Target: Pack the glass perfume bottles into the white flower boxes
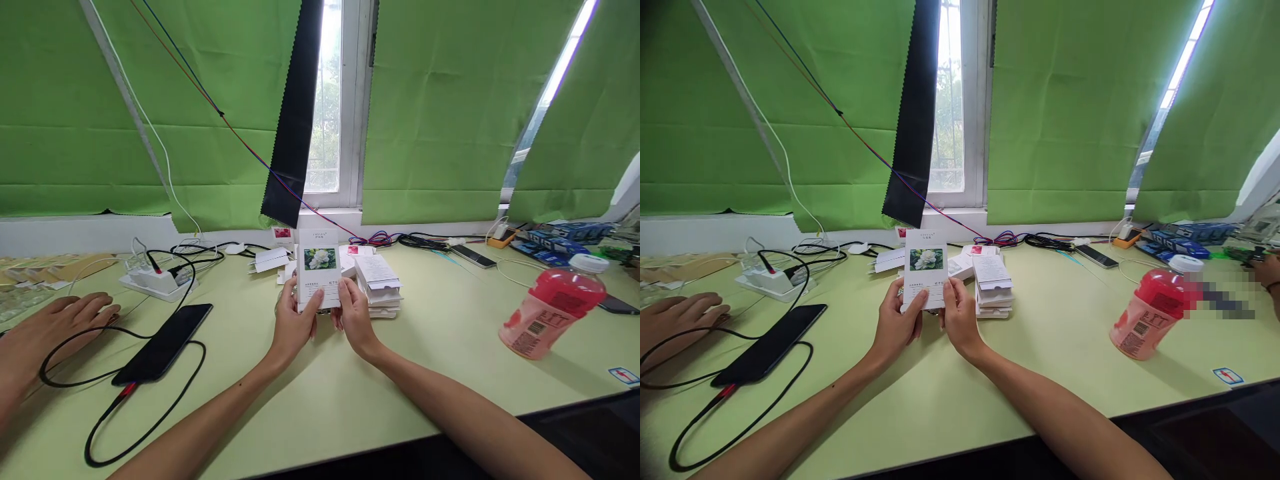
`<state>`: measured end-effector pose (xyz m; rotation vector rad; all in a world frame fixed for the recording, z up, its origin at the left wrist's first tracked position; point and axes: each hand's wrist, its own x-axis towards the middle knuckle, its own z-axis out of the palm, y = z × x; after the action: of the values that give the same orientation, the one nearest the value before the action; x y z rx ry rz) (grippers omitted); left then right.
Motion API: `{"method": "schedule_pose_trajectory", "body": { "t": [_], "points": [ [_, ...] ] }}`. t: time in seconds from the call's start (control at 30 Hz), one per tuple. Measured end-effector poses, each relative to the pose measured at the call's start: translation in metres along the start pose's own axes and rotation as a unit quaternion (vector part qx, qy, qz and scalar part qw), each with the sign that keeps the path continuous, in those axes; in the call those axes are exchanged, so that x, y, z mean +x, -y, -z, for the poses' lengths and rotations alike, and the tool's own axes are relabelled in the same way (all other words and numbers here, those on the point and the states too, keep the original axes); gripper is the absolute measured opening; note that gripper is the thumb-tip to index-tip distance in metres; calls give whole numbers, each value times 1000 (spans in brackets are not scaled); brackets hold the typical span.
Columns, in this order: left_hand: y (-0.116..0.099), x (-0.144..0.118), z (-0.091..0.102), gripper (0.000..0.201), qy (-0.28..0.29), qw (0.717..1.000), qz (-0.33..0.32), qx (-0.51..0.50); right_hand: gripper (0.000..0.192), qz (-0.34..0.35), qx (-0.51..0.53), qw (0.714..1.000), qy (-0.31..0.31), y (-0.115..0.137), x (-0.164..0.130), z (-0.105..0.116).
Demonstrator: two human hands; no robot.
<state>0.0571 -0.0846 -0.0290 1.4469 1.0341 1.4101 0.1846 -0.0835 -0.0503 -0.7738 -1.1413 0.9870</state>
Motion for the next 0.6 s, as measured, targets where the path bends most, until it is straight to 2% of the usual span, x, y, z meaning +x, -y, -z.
{"method": "schedule_pose_trajectory", "body": {
  "t": [0.6],
  "points": [
    [2,2,1,56,-2,1000,-2,-10,45,9,4,1000,15,-3,0,0]
  ]
}}
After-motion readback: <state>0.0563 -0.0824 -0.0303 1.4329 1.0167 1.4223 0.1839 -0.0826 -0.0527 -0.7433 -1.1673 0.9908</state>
